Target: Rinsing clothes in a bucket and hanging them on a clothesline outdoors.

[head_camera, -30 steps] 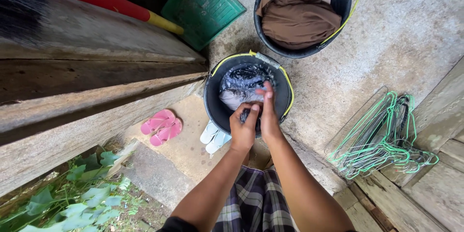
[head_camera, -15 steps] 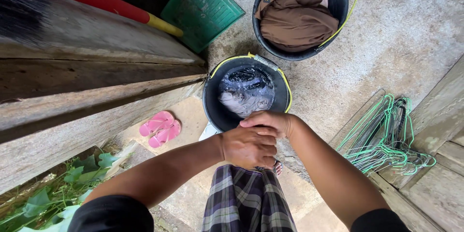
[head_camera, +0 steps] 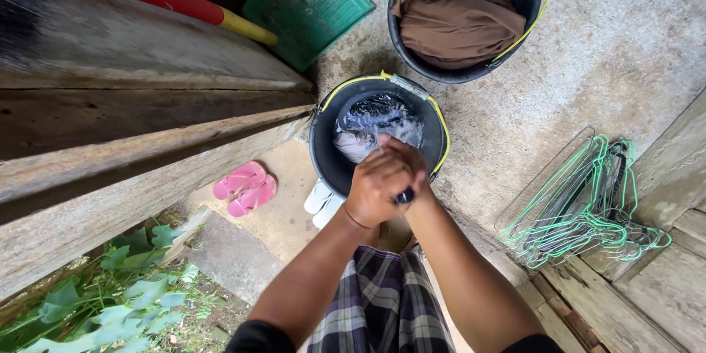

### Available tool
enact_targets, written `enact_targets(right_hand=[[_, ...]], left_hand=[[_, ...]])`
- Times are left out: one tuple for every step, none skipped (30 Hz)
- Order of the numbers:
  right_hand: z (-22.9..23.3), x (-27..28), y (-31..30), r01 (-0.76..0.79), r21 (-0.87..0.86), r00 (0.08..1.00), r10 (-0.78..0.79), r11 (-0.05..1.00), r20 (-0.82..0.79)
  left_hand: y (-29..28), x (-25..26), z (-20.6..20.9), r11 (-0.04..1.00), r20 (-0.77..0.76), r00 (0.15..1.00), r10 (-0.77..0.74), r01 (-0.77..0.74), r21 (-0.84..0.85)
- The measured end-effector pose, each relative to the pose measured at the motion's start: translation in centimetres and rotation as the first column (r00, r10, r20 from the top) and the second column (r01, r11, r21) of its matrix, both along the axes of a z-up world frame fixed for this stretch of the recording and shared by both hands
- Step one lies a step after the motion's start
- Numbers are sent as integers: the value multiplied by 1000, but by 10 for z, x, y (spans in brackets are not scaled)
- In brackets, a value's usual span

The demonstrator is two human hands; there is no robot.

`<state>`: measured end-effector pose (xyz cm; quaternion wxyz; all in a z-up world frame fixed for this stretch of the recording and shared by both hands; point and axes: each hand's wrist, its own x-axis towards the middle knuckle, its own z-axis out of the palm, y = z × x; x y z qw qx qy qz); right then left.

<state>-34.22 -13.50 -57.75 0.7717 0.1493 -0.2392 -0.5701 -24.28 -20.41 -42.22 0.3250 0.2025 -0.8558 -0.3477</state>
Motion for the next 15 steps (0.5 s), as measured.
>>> enact_targets(right_hand=[[18,4,-5,-1,1,1000,1,1000,1],[36,8,-11,271,75,781,-173,960,-600],[55,13,-16,516,-46,219,-184,855,-958],[40,18,-13,514,-44,220,-181,857,-958],[26,21,-12,561,253,367,36,788,-929],[11,24,-11,555,526,519,226,645,-824],[2,25,-13,554,527,520,227,644,-824],[-7,27,-15,648,355,104,383,674,-918],[-17,28,-18,662,166,-324,478,731,-816],[-1,31,-24,662,165,-323,477,731,-817],[15,35,-29,708,233,-227,527,667,-819],[31,39,-33,744,301,-128,569,597,-813],[36,38,-31,744,297,-130,565,599,-815],[42,38,-29,715,258,-227,565,650,-793],[47,37,-25,681,223,-324,560,697,-763]], left_hand=[[-2,-3,6,1000,1,1000,1,-1,1],[-4,-6,13,991,-22,991,132,-132,31],[-5,-9,19,963,-40,964,263,-260,65],[-2,-10,13,962,-39,963,266,-264,67],[-1,-12,6,918,0,927,375,-371,141],[1,-15,-1,856,47,879,475,-473,210],[2,-16,-8,855,49,879,475,-474,211],[3,-17,-14,762,99,815,571,-571,305],[2,-18,-20,652,157,743,651,-653,387],[0,-18,-23,653,157,744,650,-652,385],[-1,-17,-26,507,241,673,699,-704,498],[-1,-17,-29,340,334,602,725,-735,587],[-4,-16,-25,341,330,602,728,-734,587],[-6,-15,-21,334,344,613,712,-725,602],[-8,-15,-17,327,357,625,694,-716,617]])
